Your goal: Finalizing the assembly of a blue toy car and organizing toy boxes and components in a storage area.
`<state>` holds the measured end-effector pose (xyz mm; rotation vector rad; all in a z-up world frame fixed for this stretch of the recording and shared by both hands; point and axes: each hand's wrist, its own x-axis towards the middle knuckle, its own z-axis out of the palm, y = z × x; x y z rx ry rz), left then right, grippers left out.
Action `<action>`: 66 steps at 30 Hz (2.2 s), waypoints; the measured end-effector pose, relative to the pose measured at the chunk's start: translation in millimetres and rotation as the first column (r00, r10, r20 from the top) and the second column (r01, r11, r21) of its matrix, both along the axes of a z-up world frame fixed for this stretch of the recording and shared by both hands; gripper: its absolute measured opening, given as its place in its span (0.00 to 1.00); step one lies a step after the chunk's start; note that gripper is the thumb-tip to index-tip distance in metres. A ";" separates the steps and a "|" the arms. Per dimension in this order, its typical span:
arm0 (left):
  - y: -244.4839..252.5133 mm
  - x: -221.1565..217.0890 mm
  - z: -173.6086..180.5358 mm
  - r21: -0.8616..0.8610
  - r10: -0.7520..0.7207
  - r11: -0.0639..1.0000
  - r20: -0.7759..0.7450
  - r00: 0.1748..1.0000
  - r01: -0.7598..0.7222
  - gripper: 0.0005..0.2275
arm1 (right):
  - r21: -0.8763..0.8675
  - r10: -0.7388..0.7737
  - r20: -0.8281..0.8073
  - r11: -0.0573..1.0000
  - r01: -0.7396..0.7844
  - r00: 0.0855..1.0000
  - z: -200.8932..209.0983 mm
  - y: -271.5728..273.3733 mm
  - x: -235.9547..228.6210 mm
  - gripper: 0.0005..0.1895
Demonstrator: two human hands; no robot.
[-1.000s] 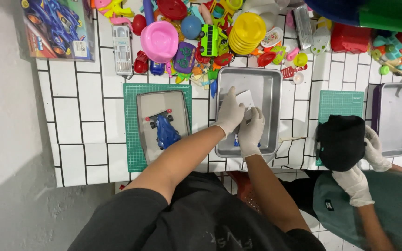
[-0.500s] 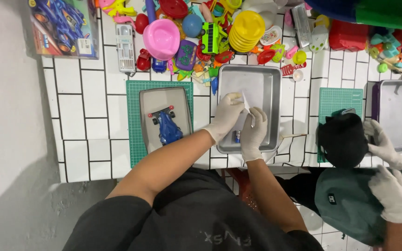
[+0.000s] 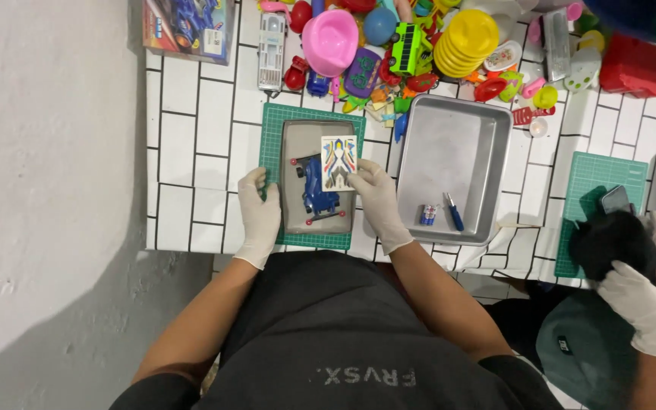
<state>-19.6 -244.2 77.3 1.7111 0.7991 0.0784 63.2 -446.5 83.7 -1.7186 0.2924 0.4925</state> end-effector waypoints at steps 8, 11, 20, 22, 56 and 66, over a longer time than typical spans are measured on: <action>5.9 -0.3 -22.5 -0.017 -0.237 0.971 -0.254 0.938 0.240 0.22 | -0.396 0.067 0.146 0.918 -0.004 0.987 -47.1 -5.3 -17.1 0.19; -1.7 5.5 -12.2 0.049 -0.320 0.934 -0.316 0.893 0.353 0.23 | -0.503 0.136 0.114 0.862 -0.061 0.984 -49.7 -14.7 -22.9 0.23; -2.2 8.1 27.7 0.072 -0.412 0.896 -0.235 0.880 0.438 0.21 | -0.493 0.168 -0.055 0.853 -0.173 0.984 -73.5 -28.2 -36.7 0.18; -2.6 9.9 48.4 0.043 -0.438 0.890 -0.201 0.876 0.455 0.21 | -0.459 0.141 -0.037 0.877 -0.142 0.989 -46.8 -27.6 -42.9 0.17; -122.2 11.7 141.7 -0.344 -0.774 0.426 0.341 0.534 0.837 0.18 | -0.113 -0.771 0.081 0.622 0.775 0.631 169.2 -84.5 -203.4 0.14; -193.8 -29.2 155.0 -0.367 -0.897 -0.062 0.429 0.110 0.928 0.23 | -0.043 -0.967 0.173 0.184 0.982 0.188 155.5 -85.3 -306.9 0.12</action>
